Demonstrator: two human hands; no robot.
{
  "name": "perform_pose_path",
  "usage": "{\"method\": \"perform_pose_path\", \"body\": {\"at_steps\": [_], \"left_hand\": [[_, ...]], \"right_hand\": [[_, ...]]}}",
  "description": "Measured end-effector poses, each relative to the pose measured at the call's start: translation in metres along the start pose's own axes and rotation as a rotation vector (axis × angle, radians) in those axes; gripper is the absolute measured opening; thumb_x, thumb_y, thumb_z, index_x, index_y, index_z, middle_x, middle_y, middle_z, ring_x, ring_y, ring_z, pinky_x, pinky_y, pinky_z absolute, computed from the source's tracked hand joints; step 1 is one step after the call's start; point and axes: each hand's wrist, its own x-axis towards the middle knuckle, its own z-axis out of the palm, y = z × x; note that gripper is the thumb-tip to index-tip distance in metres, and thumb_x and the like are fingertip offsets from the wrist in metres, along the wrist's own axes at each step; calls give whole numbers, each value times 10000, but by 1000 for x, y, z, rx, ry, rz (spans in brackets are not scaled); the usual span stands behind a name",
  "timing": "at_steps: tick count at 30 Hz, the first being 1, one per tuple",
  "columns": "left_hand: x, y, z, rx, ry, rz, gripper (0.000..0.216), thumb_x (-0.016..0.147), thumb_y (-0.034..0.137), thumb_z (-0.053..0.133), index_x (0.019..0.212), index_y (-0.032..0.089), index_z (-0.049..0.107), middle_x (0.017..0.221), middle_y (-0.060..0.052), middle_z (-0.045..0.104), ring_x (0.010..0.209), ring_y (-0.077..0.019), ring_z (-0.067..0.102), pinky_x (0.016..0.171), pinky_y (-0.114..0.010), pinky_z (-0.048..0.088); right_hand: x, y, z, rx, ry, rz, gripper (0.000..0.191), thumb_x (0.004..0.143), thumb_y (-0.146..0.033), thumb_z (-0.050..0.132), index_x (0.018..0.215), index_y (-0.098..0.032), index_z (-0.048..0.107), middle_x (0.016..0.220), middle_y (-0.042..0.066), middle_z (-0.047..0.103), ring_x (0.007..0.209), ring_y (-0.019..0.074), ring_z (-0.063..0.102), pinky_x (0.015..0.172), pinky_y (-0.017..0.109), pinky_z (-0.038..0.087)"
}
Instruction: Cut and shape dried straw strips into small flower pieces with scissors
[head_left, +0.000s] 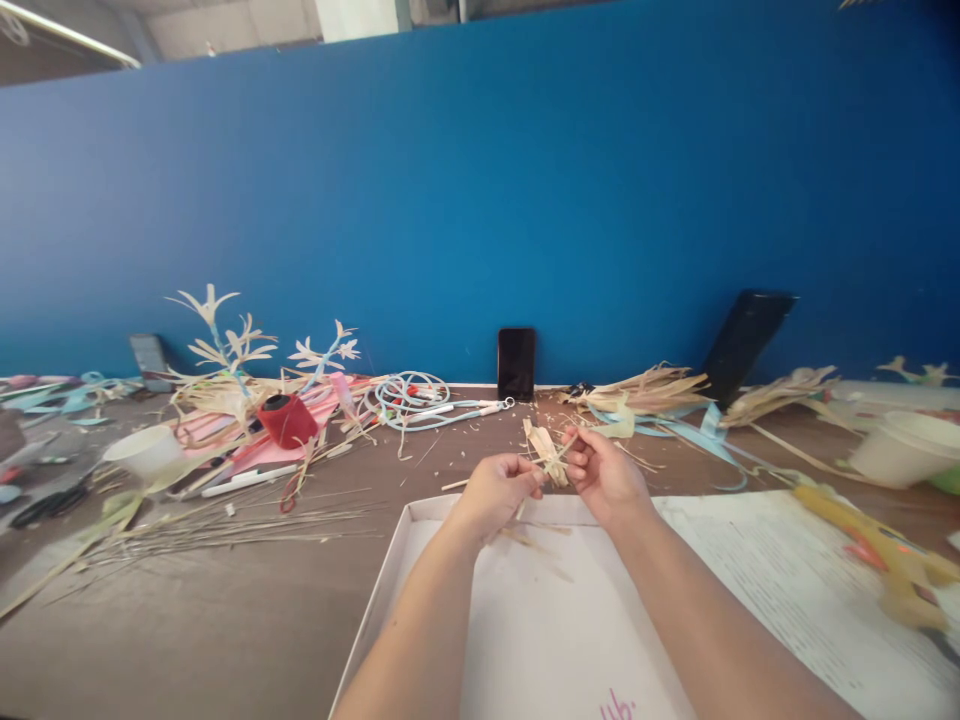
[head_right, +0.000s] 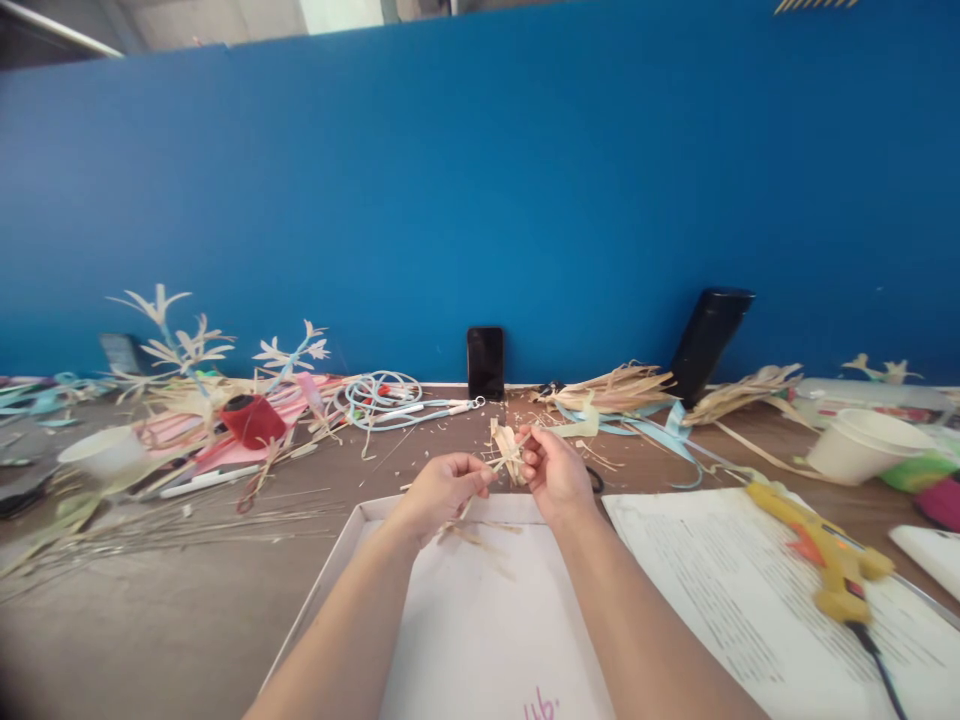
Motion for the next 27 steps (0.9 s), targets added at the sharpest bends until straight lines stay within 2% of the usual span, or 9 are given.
{"method": "perform_pose_path", "body": {"at_steps": [4,8,13,17,23,27], "left_hand": [[1,1,-1,-77,39,-9,221,663,355,620,686,141,568,570,22,553,384,-30,285,391,-198,180],[3,0,-3,-225,83,29,270,654,388,632,721,134,569,579,19,555,378,-24,286,388,-197,162],[4,0,-4,-293,26,25,329,631,434,661,701,128,561,512,46,480,370,-17,253,382,-195,136],[3,-2,-2,-276,-20,-20,335,614,430,676,706,134,551,570,28,526,371,-13,264,376,-192,131],[0,1,-1,-222,-28,-56,309,625,415,670,702,142,549,601,22,549,381,-17,269,378,-194,138],[-1,2,0,-166,-28,-32,308,627,418,667,703,136,569,607,13,558,407,-26,293,397,-196,165]], "right_hand": [[-2,-1,1,-74,-24,33,160,720,-287,669,828,-170,682,705,20,629,455,45,426,341,130,342],[-8,-2,1,-234,-166,104,305,761,-418,624,944,-182,688,932,82,672,561,73,504,424,157,410],[-13,0,0,-445,-317,88,321,701,-314,704,1003,-205,694,939,47,660,618,72,495,460,158,377],[-12,1,-1,-442,-343,67,291,720,-306,686,989,-198,702,962,55,646,632,75,471,485,174,373],[-11,-1,-3,-366,-346,87,216,730,-316,682,874,-158,717,692,18,581,595,68,441,474,166,343],[-11,-2,-2,-347,-322,83,206,714,-324,696,813,-146,715,610,-1,527,577,73,428,460,172,332]]}}
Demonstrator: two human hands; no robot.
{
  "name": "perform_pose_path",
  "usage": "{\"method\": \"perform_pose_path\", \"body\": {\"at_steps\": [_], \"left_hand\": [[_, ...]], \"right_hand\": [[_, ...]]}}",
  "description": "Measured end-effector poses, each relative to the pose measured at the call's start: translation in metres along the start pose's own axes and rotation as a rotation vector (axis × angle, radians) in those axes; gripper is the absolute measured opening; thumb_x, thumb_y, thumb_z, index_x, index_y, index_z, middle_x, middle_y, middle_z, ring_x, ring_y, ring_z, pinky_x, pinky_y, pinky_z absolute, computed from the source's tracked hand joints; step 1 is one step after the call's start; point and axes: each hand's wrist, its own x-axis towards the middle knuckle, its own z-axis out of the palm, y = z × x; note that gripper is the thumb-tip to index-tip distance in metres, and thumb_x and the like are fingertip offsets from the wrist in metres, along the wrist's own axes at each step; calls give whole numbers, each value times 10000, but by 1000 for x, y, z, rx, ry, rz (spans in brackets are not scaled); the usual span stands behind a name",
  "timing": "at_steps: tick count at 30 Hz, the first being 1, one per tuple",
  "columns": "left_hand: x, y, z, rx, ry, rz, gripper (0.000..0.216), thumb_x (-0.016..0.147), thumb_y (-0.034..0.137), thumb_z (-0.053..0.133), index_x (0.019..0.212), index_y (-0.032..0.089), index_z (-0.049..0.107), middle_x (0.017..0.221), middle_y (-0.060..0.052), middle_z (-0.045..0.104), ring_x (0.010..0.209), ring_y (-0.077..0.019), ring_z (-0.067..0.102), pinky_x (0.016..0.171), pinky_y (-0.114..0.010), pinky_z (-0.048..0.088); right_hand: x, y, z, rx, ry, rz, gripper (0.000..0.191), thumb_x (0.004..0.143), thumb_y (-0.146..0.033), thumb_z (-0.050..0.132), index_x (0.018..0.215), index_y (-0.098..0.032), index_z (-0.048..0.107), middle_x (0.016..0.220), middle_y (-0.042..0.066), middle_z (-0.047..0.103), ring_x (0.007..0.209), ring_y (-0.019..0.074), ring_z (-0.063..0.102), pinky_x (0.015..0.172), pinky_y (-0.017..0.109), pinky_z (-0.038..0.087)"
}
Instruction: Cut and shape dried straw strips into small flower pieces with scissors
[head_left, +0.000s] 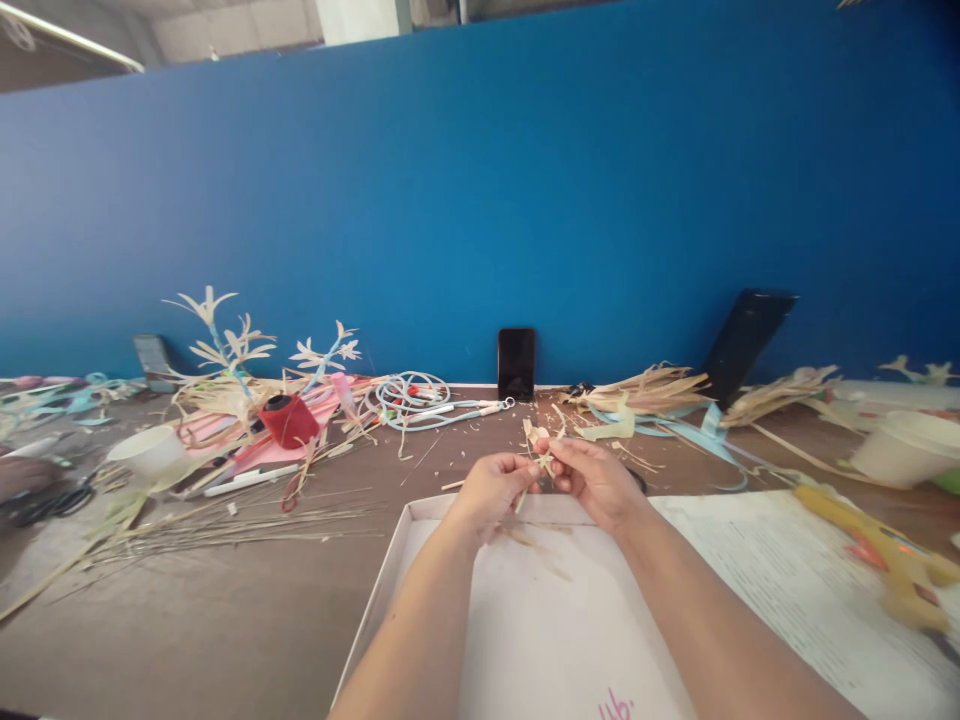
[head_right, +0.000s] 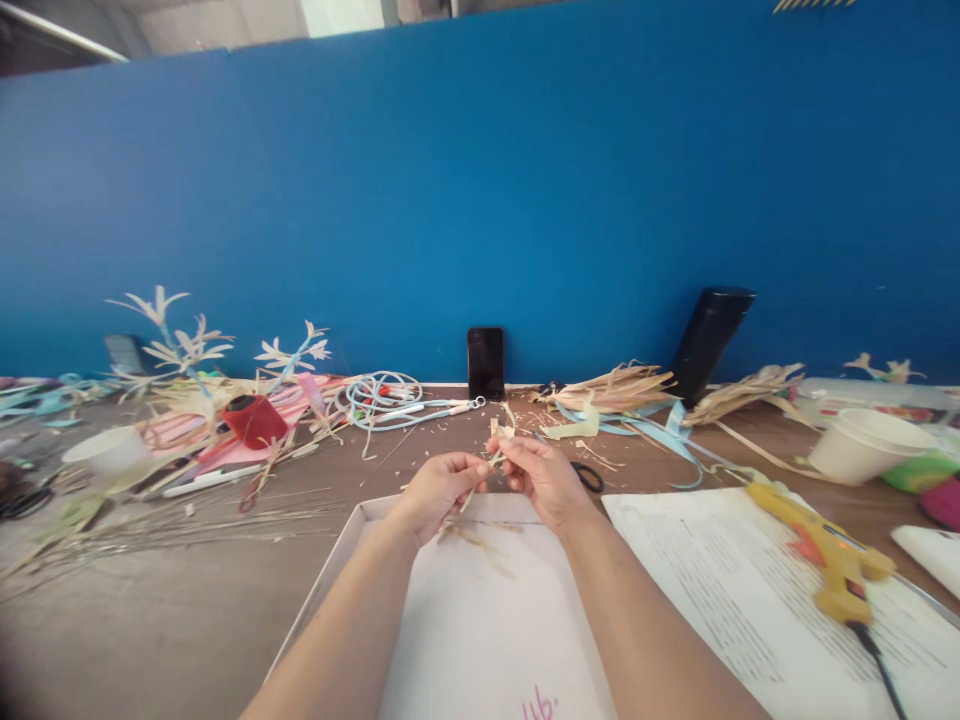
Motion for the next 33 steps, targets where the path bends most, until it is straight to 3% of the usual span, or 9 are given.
{"method": "perform_pose_path", "body": {"at_steps": [18,26,29,33], "left_hand": [[-1,-2,-5,240,-60,70,373,671,518,605,717,148,623,485,52,395,429,-53,245,436,-221,151],[-10,8,-2,374,-66,103,297,710,433,574,668,147,641,458,54,390,430,-60,263,448,-218,195],[-9,7,-1,400,-39,134,251,721,384,573,706,152,669,556,27,492,482,-73,374,477,-212,278],[-4,2,-2,440,22,283,161,696,314,623,700,174,702,797,-27,594,755,-131,541,690,-220,397]], "right_hand": [[0,-3,3,-21,69,5,238,632,-356,747,712,-137,698,528,-31,477,486,65,394,419,214,274],[1,0,2,-75,50,7,242,634,-364,743,688,-138,675,527,-32,469,464,66,394,417,219,273],[2,1,2,-81,53,5,233,633,-350,747,620,-151,627,542,-32,487,459,59,391,425,220,271],[1,1,3,-100,79,12,243,625,-345,755,618,-156,603,518,-43,482,442,55,381,430,221,257]]}}
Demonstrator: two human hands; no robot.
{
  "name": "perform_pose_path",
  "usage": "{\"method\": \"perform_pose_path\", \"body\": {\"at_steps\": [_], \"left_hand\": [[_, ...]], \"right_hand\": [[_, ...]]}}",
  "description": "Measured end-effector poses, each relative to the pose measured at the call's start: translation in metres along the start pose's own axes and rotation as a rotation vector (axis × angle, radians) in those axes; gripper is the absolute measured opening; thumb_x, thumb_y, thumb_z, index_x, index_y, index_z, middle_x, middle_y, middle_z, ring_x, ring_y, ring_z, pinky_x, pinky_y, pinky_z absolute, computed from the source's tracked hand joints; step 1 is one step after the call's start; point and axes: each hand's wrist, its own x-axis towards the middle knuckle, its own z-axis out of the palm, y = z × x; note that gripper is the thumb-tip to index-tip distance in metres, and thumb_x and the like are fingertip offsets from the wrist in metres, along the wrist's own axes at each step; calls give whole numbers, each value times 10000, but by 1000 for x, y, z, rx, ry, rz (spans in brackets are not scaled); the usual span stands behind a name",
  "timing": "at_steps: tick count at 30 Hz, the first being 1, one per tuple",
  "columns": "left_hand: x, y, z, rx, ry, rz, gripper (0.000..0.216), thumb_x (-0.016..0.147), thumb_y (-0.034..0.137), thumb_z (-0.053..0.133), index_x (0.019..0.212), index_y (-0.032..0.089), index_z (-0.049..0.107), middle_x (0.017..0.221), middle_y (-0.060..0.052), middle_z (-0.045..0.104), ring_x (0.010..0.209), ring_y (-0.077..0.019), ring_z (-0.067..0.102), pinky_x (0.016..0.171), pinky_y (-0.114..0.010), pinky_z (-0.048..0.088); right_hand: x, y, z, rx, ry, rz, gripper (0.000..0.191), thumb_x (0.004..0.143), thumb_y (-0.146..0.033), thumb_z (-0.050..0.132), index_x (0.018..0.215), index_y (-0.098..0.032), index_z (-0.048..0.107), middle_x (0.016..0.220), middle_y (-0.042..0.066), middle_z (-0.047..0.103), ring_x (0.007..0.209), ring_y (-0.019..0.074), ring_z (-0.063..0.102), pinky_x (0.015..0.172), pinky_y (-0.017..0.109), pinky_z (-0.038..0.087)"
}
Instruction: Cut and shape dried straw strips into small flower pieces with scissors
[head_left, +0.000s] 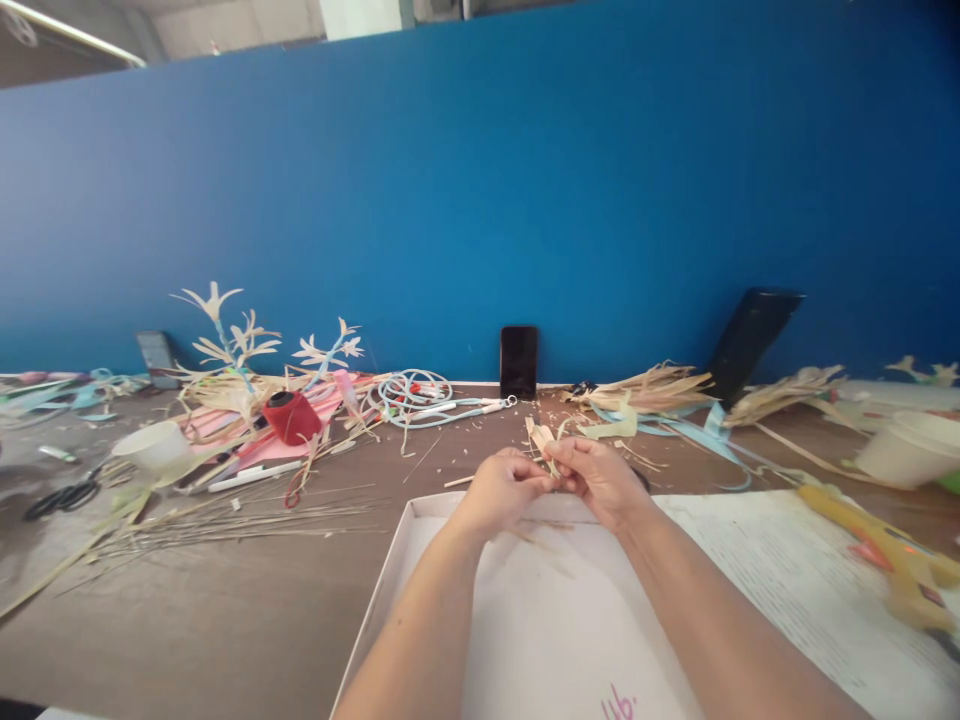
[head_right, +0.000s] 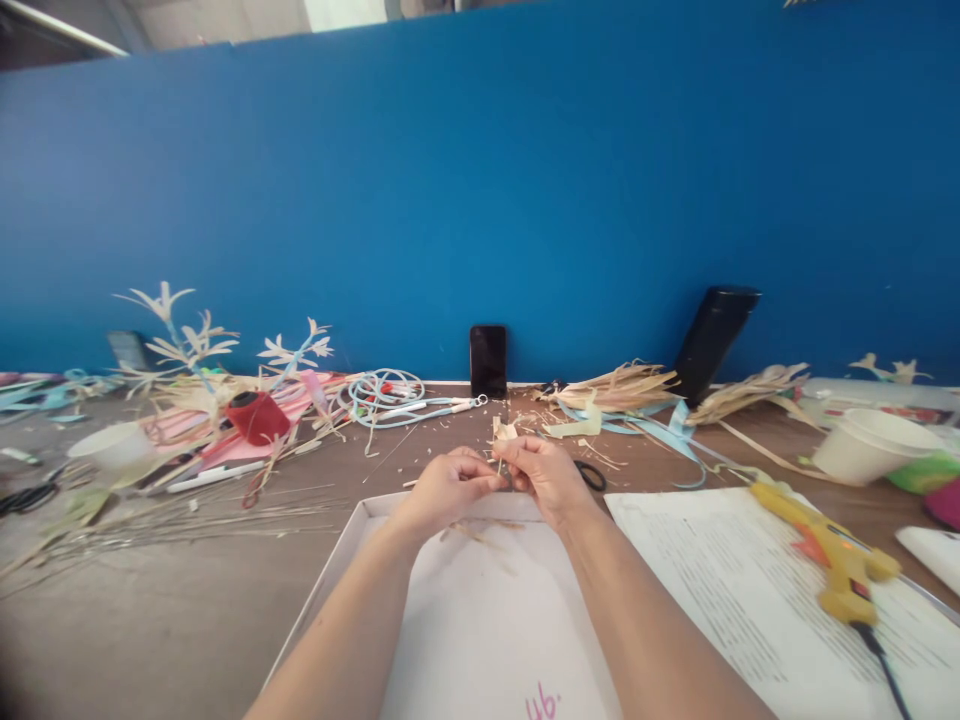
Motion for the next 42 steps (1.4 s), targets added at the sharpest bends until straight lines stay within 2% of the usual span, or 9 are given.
{"method": "perform_pose_path", "body": {"at_steps": [5,11,17,24,30,33,36,39,42], "left_hand": [[4,-6,3,-39,108,-56,126,647,283,680,639,158,679,837,-44,577,768,-143,555,684,-236,413],[3,-4,6,-81,143,-98,157,596,280,712,605,149,626,820,-27,570,728,-118,542,648,-218,397],[3,-6,8,-98,169,-185,260,556,307,729,610,159,523,590,31,528,535,-79,457,480,-192,313],[4,-9,11,-241,75,-187,260,631,328,693,656,170,488,540,10,583,494,-110,544,470,-206,402],[5,-4,12,-358,63,-213,235,646,313,705,712,150,549,588,-1,597,551,-116,599,526,-220,476],[5,-4,10,-371,35,-219,187,694,302,663,759,138,600,625,-12,611,555,-105,595,543,-223,488],[4,-4,9,-326,3,-211,155,735,278,611,675,135,611,589,-11,602,539,-96,578,558,-221,484],[2,-3,7,-280,-20,-214,151,746,244,583,642,139,615,563,-8,602,528,-93,566,560,-217,469],[1,-1,6,-250,-22,-222,125,746,220,570,669,143,630,557,-5,603,516,-90,557,550,-212,456]], "right_hand": [[-1,-1,0,13,4,-6,278,601,-351,768,577,-160,567,530,-37,505,441,53,379,432,225,253],[-1,-1,1,20,14,-10,267,619,-349,762,586,-162,574,553,-33,508,445,54,378,427,219,260],[-3,-2,4,6,22,-12,272,615,-366,761,594,-164,580,519,-39,479,438,60,377,419,221,268],[-2,-1,4,37,34,-24,296,628,-348,758,575,-168,529,506,-49,462,428,53,378,410,213,280],[2,-2,2,167,157,-68,271,606,-318,777,598,-185,541,514,-47,480,418,52,384,354,190,299],[3,-3,0,248,203,-90,219,612,-294,775,649,-192,585,687,-7,614,439,46,420,315,169,310],[4,-4,-3,338,236,-68,193,622,-275,774,682,-196,608,821,8,672,474,40,490,298,135,335],[5,-4,-4,417,265,-22,203,600,-252,797,691,-198,624,754,-11,683,546,44,573,340,83,399],[5,-3,-4,431,228,-30,186,616,-249,791,728,-207,647,756,-24,689,634,52,627,445,74,487]]}}
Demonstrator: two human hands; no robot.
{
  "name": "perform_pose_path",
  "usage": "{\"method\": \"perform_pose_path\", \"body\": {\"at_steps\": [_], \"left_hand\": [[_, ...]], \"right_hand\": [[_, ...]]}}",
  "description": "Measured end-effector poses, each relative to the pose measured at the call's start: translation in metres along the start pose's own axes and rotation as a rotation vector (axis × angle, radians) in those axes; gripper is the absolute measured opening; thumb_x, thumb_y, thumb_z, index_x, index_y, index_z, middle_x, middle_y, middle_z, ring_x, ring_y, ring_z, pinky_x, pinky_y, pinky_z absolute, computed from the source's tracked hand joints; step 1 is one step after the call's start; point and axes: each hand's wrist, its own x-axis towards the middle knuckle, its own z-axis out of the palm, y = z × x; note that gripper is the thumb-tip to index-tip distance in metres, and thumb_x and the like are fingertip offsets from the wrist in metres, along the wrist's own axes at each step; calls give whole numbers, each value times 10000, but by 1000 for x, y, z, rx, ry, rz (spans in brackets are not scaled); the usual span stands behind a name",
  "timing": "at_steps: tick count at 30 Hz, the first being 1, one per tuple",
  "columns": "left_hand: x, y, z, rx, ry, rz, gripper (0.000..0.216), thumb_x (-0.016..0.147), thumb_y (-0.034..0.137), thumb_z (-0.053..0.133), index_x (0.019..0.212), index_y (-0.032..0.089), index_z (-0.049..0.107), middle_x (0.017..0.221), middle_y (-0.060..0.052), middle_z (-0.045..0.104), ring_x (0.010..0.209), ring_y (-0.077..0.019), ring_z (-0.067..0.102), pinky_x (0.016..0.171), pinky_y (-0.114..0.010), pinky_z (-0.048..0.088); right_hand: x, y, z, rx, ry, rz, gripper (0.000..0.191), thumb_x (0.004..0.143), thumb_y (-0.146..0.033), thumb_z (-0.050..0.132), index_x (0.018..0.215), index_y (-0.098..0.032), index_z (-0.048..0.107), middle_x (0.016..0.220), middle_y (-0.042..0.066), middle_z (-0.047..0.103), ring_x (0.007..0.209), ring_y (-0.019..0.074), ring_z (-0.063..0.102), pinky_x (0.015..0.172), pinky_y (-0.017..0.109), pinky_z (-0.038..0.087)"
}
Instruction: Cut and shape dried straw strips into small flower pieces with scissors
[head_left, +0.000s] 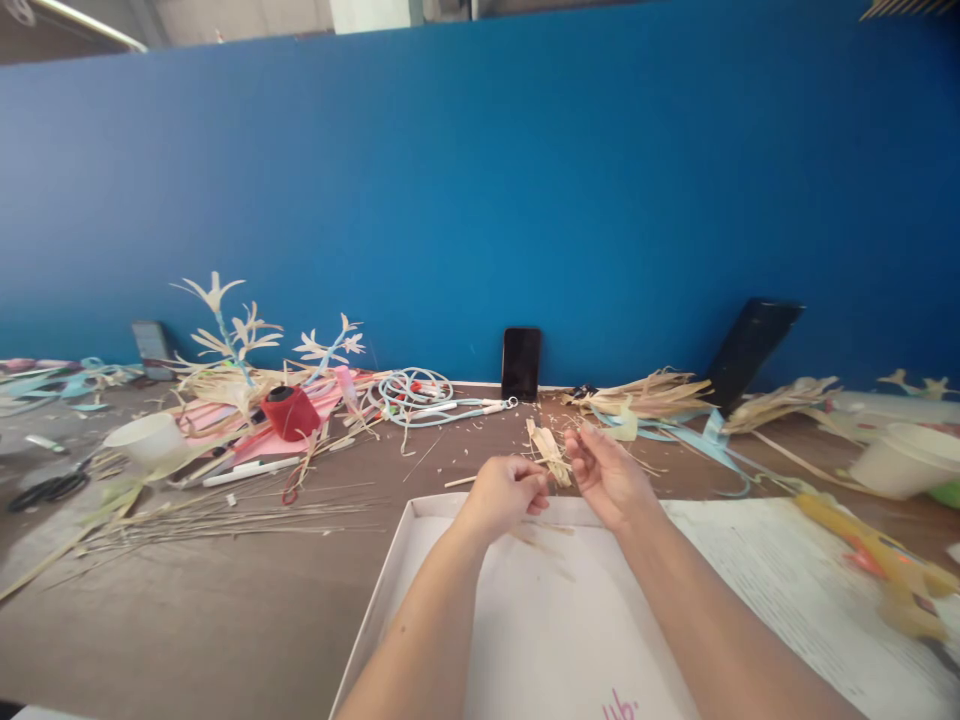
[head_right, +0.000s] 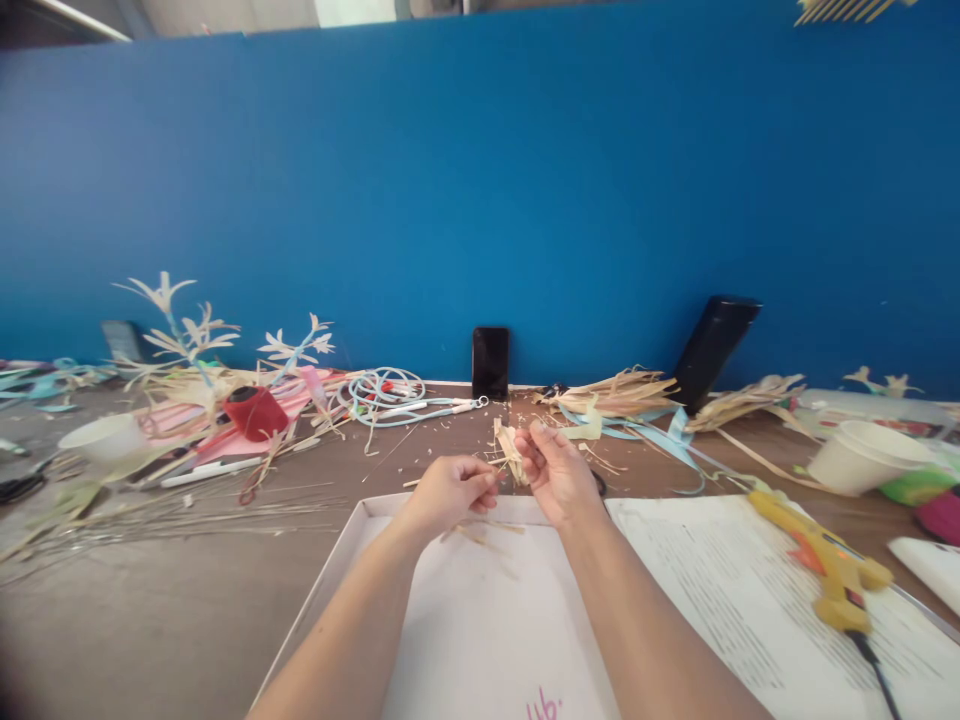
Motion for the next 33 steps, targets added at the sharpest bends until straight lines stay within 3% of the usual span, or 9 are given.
{"method": "perform_pose_path", "body": {"at_steps": [8,13,18,22,26,29,33], "left_hand": [[2,-1,-1,2,41,-24,143,776,182,504,706,136,619,617,-8,603,528,-83,563,513,-186,441],[2,0,-1,9,39,-29,148,781,183,493,725,129,620,640,-15,601,545,-85,572,527,-193,460],[2,-1,-2,35,36,-23,151,774,207,504,728,129,625,642,-19,613,540,-85,570,544,-201,468],[4,-3,-4,60,42,-39,152,763,228,516,700,131,615,614,-17,607,524,-89,557,538,-205,459],[4,-1,-8,48,15,-53,152,758,243,515,697,134,602,611,-11,599,520,-88,544,530,-205,449],[0,3,-10,77,-7,-62,169,760,251,506,695,129,603,581,-7,584,500,-78,516,521,-195,430],[-4,5,-13,72,-50,-58,173,738,277,532,750,131,624,624,-6,591,506,-74,501,499,-191,405]], "right_hand": [[0,0,-3,32,-136,34,163,760,-191,646,918,-172,681,969,55,699,1000,145,621,809,160,537],[-3,0,-2,48,-203,35,283,696,-24,607,945,-139,675,1038,77,682,1050,167,598,872,186,514],[1,5,-4,18,-123,-10,226,711,-42,649,917,-131,676,925,68,707,884,124,660,772,146,543],[4,3,-6,36,-78,8,165,720,-123,687,884,-138,678,867,42,705,690,76,659,577,105,550],[0,-3,-3,21,-82,7,143,695,-173,720,832,-160,678,869,-1,683,514,14,562,338,59,411],[-2,-4,0,3,-69,-16,136,650,-190,753,754,-160,669,824,-16,666,455,-1,483,295,69,349],[0,-2,-1,-47,-27,-65,166,609,-216,781,689,-157,648,750,-18,646,457,12,466,313,87,364]]}}
